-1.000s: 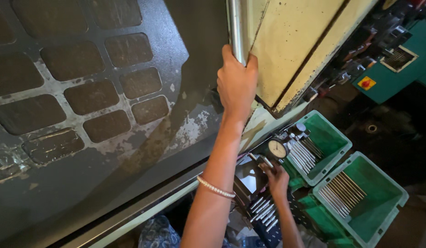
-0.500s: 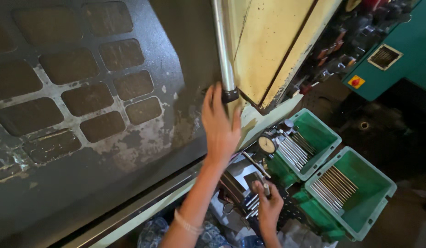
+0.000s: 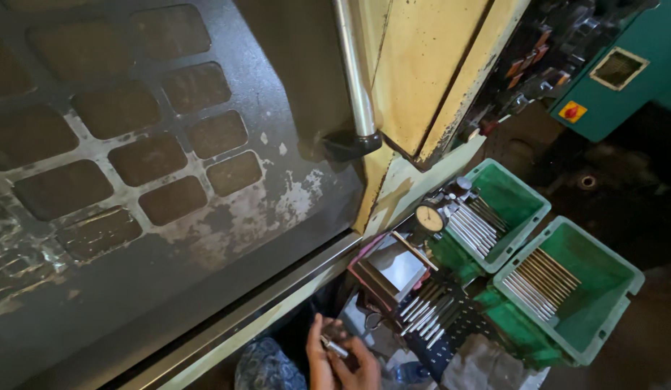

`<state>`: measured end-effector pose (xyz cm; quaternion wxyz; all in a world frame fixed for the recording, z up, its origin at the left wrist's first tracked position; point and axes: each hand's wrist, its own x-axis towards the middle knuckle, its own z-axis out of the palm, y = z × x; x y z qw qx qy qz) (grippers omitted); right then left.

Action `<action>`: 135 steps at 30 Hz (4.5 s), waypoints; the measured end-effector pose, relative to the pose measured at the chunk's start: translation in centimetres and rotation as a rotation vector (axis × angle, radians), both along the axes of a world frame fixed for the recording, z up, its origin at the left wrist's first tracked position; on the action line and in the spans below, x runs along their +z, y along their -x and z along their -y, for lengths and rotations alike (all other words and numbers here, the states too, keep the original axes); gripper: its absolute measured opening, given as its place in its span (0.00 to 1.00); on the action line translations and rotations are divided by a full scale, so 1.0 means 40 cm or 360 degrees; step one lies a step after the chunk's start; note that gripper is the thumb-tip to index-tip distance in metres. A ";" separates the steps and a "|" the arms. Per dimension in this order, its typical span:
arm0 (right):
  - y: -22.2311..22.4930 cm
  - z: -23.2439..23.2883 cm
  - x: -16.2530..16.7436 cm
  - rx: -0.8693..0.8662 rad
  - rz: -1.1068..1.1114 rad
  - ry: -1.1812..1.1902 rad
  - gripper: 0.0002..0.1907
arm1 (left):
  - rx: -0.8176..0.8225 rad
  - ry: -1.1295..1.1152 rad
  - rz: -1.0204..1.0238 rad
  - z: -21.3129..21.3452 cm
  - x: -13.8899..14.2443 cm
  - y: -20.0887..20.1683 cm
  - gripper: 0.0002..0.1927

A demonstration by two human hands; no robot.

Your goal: The person repeatedly picks up cylindrical metal rods from green bins, wipes them on a metal surface, and inserts them into a machine. The person opens and closes the machine door between insertions and returns the rods to the bins.

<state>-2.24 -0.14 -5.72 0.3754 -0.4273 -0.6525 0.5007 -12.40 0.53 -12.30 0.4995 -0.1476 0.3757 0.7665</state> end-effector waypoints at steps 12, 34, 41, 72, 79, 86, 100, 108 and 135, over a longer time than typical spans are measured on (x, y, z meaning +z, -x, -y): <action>-0.015 -0.116 0.350 0.0192 -0.0127 0.0297 0.08 | -0.0422 -0.0045 -0.0701 0.071 0.375 0.033 0.19; -0.094 -0.110 0.439 0.0726 -0.0044 0.0385 0.07 | -0.0855 -0.0358 -0.0469 0.075 0.316 0.076 0.13; -0.112 -0.111 0.422 0.0772 -0.0148 0.0563 0.09 | -0.0837 -0.0380 -0.0508 0.071 0.314 0.069 0.17; -0.101 -0.100 0.341 0.0152 -0.0572 0.1165 0.18 | 0.0245 -0.0680 -0.0203 0.114 0.453 0.137 0.13; -0.083 -0.089 0.350 0.0228 -0.0763 0.1666 0.12 | -0.0417 -0.0402 -0.1317 0.133 0.449 0.070 0.21; -0.086 -0.063 0.362 0.0414 -0.0614 0.1661 0.21 | -0.0456 -0.0377 -0.1295 0.097 0.452 0.053 0.16; -0.086 -0.080 0.378 0.0489 -0.0313 0.0148 0.13 | -0.0567 -0.0071 -0.0423 0.079 0.401 0.027 0.14; -0.100 -0.069 0.467 0.0436 -0.0216 0.0456 0.16 | -0.0653 -0.0187 -0.0098 0.093 0.434 0.042 0.09; -0.089 -0.104 0.362 0.0003 0.0076 0.0202 0.14 | -0.0660 -0.0195 -0.0270 0.094 0.437 0.019 0.13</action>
